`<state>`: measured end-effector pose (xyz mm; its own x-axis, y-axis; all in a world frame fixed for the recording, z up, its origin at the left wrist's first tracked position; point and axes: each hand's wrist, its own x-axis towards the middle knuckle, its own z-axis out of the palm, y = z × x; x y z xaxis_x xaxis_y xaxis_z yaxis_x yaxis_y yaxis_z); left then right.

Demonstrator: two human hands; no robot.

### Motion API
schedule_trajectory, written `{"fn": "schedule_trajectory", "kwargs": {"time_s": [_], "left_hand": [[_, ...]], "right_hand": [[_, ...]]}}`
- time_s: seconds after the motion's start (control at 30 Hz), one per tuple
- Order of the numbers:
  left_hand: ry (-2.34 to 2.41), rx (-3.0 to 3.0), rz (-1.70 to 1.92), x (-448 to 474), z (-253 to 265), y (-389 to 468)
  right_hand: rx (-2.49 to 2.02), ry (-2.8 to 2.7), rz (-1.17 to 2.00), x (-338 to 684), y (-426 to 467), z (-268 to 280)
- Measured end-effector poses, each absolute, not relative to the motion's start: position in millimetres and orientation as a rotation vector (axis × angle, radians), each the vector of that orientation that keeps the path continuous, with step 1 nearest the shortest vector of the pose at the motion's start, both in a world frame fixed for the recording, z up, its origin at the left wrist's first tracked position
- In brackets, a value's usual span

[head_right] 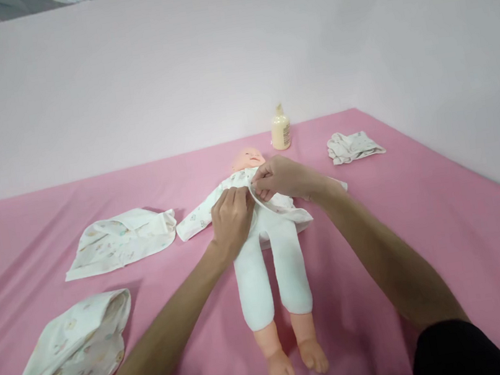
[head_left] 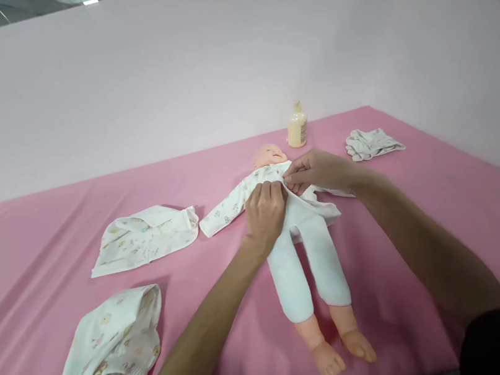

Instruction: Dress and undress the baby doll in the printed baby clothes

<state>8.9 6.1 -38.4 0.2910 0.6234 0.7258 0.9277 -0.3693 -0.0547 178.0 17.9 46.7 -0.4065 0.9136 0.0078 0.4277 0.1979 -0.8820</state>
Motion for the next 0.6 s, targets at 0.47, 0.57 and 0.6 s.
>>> {"fn": "schedule_trajectory", "kwargs": {"time_s": [0.47, 0.57, 0.6], "left_hand": [[-1.817, -2.564, -1.195, 0, -8, 6], [-1.875, -2.687, -1.239, -5, -2, 7], [-1.896, -2.705, -1.26, -7, 0, 7]], "right_hand": [[-1.212, -1.961, 1.046, 174, 27, 35], [-1.209, -1.993, 1.002, 171, 29, 32], [-1.191, -2.005, 0.995, 171, 30, 31]]}}
